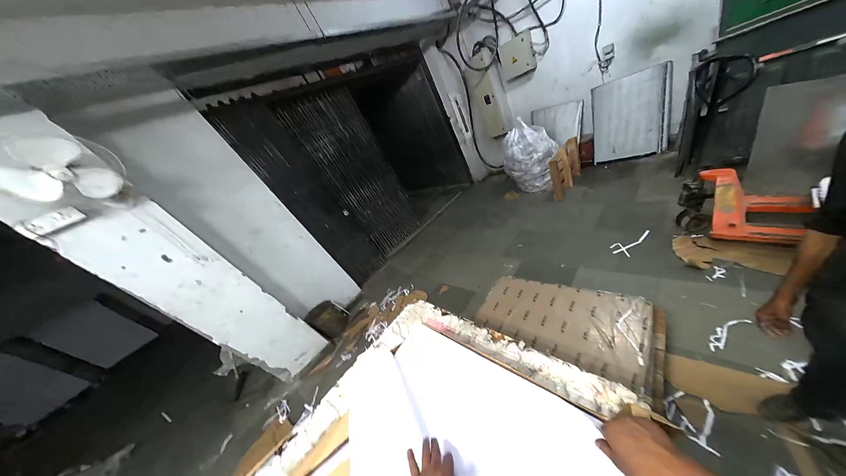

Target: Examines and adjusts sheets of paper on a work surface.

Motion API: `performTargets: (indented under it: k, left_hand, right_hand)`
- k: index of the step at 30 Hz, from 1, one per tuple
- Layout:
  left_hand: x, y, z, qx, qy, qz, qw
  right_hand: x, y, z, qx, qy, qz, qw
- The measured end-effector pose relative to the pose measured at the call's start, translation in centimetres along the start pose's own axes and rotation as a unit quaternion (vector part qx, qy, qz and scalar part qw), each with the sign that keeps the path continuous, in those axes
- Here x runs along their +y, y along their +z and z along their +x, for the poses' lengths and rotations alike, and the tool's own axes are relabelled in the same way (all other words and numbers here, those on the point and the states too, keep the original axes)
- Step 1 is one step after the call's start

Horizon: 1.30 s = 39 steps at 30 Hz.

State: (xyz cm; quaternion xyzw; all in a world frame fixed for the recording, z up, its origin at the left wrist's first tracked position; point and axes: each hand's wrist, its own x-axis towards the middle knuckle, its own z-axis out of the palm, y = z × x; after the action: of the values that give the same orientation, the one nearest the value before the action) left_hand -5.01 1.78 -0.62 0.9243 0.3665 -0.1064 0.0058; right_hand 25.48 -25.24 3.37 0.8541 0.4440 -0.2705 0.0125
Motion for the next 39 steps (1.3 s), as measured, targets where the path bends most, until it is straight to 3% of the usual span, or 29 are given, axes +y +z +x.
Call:
performTargets:
  k: [2,4,8,10,14,19,24,28,39]
  left_hand:
    - [2.5,-0.4,2.3,0.009,0.017,-0.067,0.998]
    - [4.5,0.1,5.3,-0.003,0.008,-0.202,0.979]
    - [5.4,0.2,9.1,-0.006,-0.121,-0.362,0.924]
    - [4.9,-0.6,10.1,0.017,-0.146,-0.442,0.885]
    - [4.2,-2.7,9.5,0.032,-0.195,-0.634,0.747]
    - [5.1,-7.0,8.4,0.025,-0.204,-0.714,0.669]
    - [5.1,-6.0,8.9,0.037,-0.149,-0.708,0.689]
    - [6.0,-5.4,9.3,0.080,-0.194,-0.706,0.676]
    - [6.8,-5.8,9.9,0.070,-0.231,-0.699,0.673]
  right_hand:
    - [-0.8,-0.1,-0.1,-0.002,-0.068,-0.025,0.997]
    - [-1.0,0.0,-0.3,0.007,-0.193,-0.050,0.980]
    - [-0.9,0.5,-0.5,0.037,-0.374,-0.080,0.923]
    - [-0.6,0.4,-0.3,0.043,-0.419,-0.094,0.902]
    - [0.4,0.5,0.2,0.052,-0.486,-0.114,0.865]
    - [0.6,0.5,0.7,0.024,-0.519,-0.108,0.848]
    - [1.5,0.0,1.4,0.022,-0.515,-0.084,0.852]
    - [2.5,-0.5,1.7,0.026,-0.502,-0.085,0.860]
    - [3.2,-0.7,2.0,0.029,-0.486,-0.080,0.870]
